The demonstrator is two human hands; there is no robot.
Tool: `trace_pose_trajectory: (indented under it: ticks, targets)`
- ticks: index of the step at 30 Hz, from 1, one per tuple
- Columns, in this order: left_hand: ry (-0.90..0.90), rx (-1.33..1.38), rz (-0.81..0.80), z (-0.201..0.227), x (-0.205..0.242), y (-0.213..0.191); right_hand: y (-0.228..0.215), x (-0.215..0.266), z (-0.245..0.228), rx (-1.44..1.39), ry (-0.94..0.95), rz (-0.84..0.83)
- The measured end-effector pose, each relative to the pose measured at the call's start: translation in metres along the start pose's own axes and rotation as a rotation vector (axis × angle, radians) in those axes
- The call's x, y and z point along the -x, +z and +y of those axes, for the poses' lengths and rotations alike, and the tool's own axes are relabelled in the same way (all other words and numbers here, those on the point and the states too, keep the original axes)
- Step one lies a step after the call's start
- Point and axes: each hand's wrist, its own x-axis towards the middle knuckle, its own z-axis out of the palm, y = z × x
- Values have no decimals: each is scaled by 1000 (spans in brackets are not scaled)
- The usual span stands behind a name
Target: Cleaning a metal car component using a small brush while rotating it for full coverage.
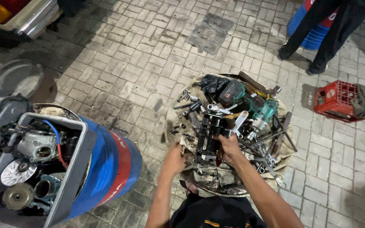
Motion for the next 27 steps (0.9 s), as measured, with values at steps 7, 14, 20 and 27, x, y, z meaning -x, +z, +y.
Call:
trace_pose_trajectory:
  ticks: [7, 14, 20, 27]
  targets:
    - [-97, 1213, 153, 59, 18, -21, -6, -1, -7, 37, 17, 15]
    - [531, 1487, -189, 12, -39, 71, 31, 32, -60, 187, -159, -178]
    - [-77, 1732, -313, 66, -13, 33, 5, 37, -91, 611, -417, -266]
    - [333, 1629, -201, 81, 5, -23, -80, 36, -75, 1232, -44, -354]
